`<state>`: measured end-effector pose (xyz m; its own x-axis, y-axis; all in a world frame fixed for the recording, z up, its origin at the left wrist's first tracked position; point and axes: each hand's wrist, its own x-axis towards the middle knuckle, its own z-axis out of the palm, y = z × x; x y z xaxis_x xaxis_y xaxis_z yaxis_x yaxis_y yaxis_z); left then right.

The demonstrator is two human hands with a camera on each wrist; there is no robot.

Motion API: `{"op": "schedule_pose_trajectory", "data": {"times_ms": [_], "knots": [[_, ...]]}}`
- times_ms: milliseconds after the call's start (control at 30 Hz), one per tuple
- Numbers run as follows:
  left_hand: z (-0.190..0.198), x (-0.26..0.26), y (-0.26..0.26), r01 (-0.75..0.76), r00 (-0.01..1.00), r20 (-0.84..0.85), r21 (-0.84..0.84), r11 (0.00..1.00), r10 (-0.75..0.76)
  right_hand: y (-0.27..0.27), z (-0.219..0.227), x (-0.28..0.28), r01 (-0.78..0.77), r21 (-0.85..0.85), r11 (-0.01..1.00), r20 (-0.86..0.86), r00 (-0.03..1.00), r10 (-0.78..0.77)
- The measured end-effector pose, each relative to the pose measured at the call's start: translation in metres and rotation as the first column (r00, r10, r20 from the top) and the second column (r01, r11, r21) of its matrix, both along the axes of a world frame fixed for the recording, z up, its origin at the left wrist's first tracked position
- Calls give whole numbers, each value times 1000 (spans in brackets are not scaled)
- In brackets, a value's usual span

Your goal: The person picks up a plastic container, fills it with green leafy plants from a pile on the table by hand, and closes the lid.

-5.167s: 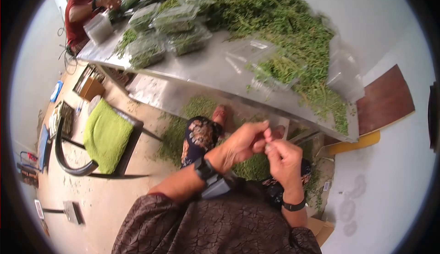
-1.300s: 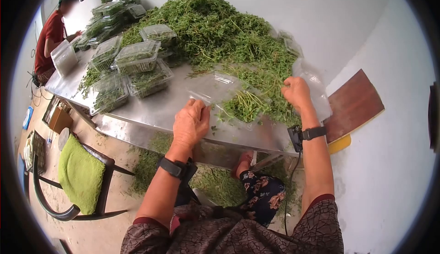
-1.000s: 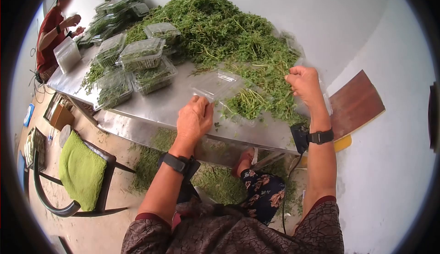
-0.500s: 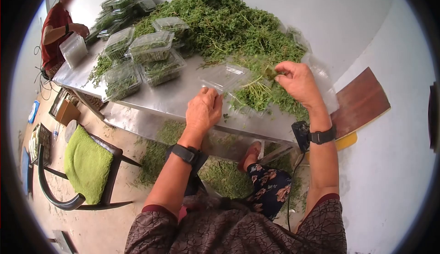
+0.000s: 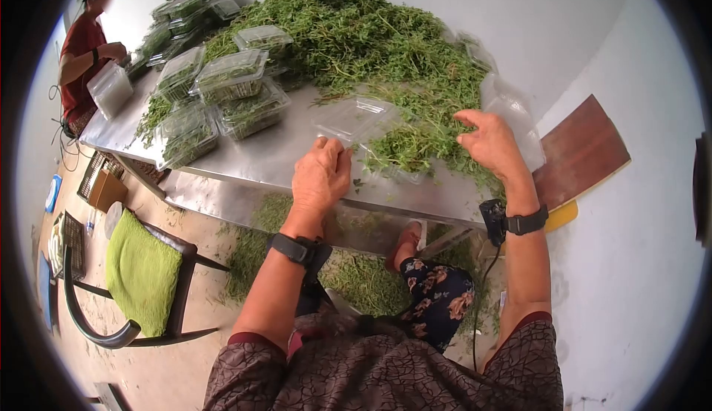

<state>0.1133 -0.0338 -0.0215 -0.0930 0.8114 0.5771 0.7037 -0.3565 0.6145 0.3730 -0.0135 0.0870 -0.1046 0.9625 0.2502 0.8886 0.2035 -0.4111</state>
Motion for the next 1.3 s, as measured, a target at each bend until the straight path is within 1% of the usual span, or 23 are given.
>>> {"op": "schedule_pose_trajectory", "data": {"times_ms": [33,100,133,200,233,300,333,400,433,500,533,600,633,700,833,900,933,1000,1033,1100,1133,1200,1300], "knots": [[-1,0,0,7,1000,-2,-1,1000,-7,0,-4,4,7,-1,1000,-2,1000,-7],[-2,0,2,1,1000,-20,25,1000,0,-4,-7,9,45,-34,998,149,988,-40],[-2,0,2,10,1000,-20,27,1000,-10,-5,-9,9,54,-31,998,148,988,-49],[-2,-1,2,11,999,-32,26,1000,-10,-7,-12,6,86,-60,995,254,965,-68],[-3,-2,3,17,999,-34,27,999,-16,-5,-14,5,92,-58,994,252,965,-74],[-4,-3,4,18,999,-51,-8,1000,-18,-1,-16,5,129,-158,979,355,933,-66],[-4,-4,4,20,998,-53,-6,1000,-20,1,-23,7,131,-156,979,352,933,-69],[-4,-3,4,13,998,-57,21,1000,-12,8,-40,16,72,42,997,340,937,-81],[-5,-3,4,19,998,-58,24,1000,-17,11,-45,20,77,45,996,339,937,-88],[-5,-3,5,21,998,-56,36,999,-19,19,-50,26,62,42,997,408,910,-73],[-5,-3,5,23,998,-56,42,999,-20,21,-52,29,64,48,997,408,910,-78],[-5,-3,4,11,998,-63,43,999,-8,22,-52,32,17,148,989,309,949,-62],[-6,-3,4,9,998,-63,48,999,-6,24,-49,31,15,152,988,309,949,-62],[-7,-2,5,11,998,-68,66,998,-7,26,-39,30,72,219,973,189,975,-115],[-3,-1,2,10,998,-62,55,998,-7,36,-18,23,93,234,968,155,979,-132],[-1,-1,0,1,998,-61,24,1000,0,42,-5,15,187,49,981,232,953,-194],[1,0,0,-4,998,-60,27,1000,5,49,-4,15,183,53,982,232,954,-190],[3,1,-2,-3,998,-56,42,999,5,66,-6,18,183,-40,982,322,933,-160],[3,1,-2,-9,998,-54,44,999,11,74,-7,16,177,-38,983,323,933,-155],[3,0,-2,-3,999,-55,-15,1000,2,90,-9,12,208,-128,970,400,905,-142],[3,0,-2,-6,999,-54,-15,1000,6,98,-11,11,205,-127,971,401,906,-139],[3,-1,-2,-6,998,-56,-36,999,4,112,-16,10,241,-223,944,429,894,-127],[3,-1,-3,-1,999,-52,-57,998,-2,123,-21,7,288,-290,913,468,874,-127]]}}
